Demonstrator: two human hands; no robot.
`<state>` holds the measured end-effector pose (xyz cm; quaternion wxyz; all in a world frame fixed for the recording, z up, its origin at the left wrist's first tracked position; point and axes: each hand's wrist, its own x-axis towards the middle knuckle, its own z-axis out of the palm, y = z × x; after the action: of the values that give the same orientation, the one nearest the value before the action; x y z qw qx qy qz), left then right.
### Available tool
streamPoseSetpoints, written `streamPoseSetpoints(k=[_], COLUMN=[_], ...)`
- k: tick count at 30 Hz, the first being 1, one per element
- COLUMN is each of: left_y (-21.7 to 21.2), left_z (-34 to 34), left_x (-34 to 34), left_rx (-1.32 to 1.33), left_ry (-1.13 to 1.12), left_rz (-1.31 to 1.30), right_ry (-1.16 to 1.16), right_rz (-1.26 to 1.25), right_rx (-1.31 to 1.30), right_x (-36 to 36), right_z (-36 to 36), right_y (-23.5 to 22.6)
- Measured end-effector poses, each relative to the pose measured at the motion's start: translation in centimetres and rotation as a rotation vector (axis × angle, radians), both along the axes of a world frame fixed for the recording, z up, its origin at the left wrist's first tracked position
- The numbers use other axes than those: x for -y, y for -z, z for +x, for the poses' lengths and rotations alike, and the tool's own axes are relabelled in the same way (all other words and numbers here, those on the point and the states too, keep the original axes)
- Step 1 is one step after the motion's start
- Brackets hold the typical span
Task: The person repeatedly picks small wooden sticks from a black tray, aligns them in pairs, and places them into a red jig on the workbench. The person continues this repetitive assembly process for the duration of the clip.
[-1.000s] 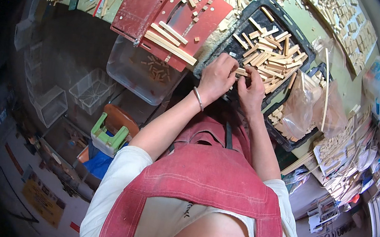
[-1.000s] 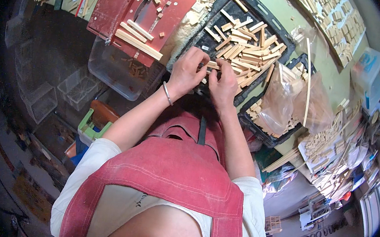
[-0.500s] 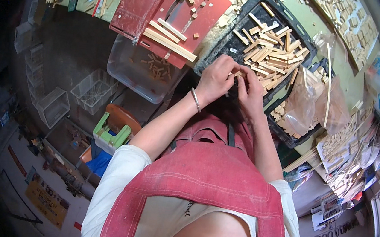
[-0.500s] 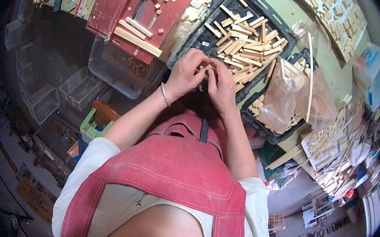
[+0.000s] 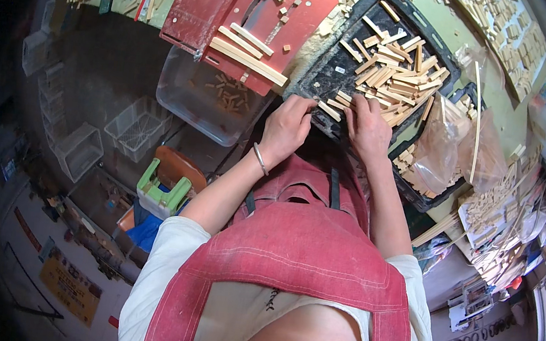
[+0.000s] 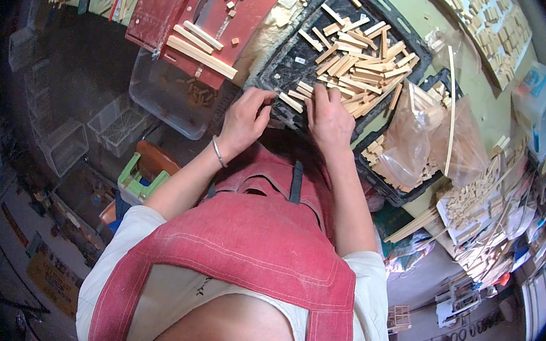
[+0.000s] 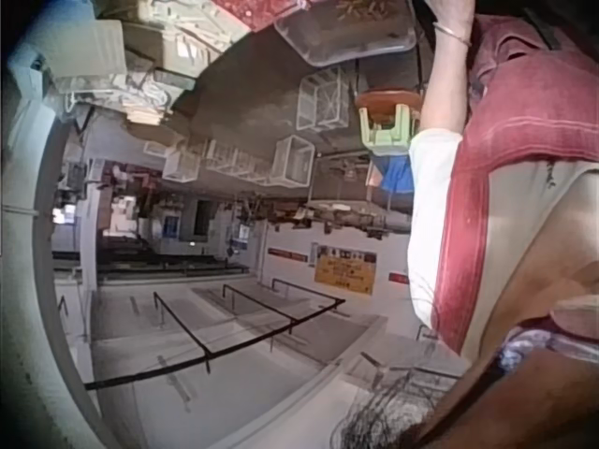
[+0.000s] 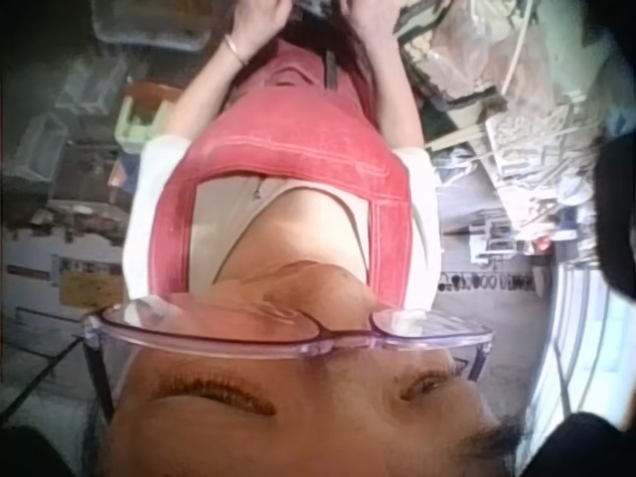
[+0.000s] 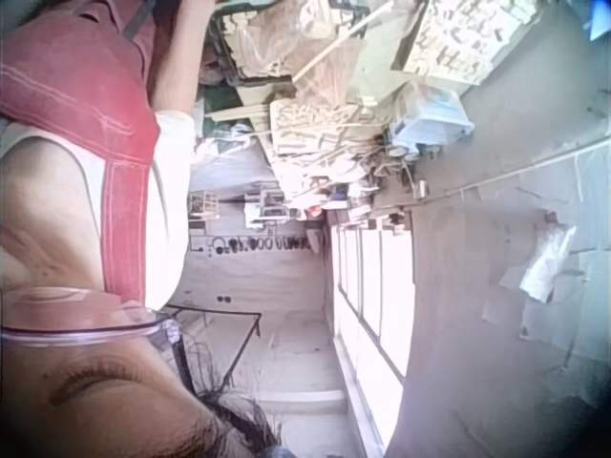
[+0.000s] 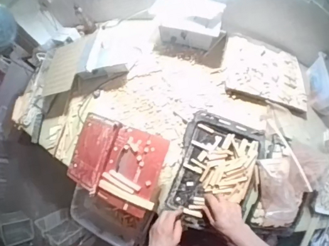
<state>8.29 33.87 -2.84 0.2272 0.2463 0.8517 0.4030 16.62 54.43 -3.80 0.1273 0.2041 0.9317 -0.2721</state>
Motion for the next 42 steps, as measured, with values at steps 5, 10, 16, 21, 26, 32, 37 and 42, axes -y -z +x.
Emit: streamPoseSetpoints(k=[5, 10, 16, 21, 26, 32, 37, 42], left_y=[0.5, 0.1, 0.6, 0.7, 0.8, 1.6, 1.8, 1.2], left_z=[1.0, 1.4, 1.4, 0.9, 0.7, 0.7, 0.9, 1.0], left_x=[0.2, -0.6, -1.4, -1.7, -1.8, -1.6, -1.5, -1.8], left_rx=[0.01, 0.057, -0.018, 0.003, 0.099, 0.142, 0.205, 0.228], left_ry=[0.001, 0.103, 0.195, 0.159, 0.016, -0.05, -0.103, -0.178], left_rz=[-0.023, -0.105, -0.161, -0.119, -0.069, 0.036, 0.102, 0.177], right_ry=[-0.043, -0.034, 0.04, 0.064, 0.062, 0.021, 0.041, 0.031], right_rz=[0.001, 0.0, 0.076, 0.055, 0.097, 0.197, 0.186, 0.12], right_rx=[-0.228, -0.226, -0.204, -0.262, -0.251, -0.24, -0.306, -0.357], right_x=[-0.1, 0.7, 1.3, 1.2, 0.7, 0.7, 0.8, 0.7], right_z=[0.3, -0.2, -0.3, -0.1, 1.0, 1.1, 1.6, 2.0], right_y=[1.1, 0.9, 1.5, 1.7, 2.2, 3.0, 3.4, 3.1])
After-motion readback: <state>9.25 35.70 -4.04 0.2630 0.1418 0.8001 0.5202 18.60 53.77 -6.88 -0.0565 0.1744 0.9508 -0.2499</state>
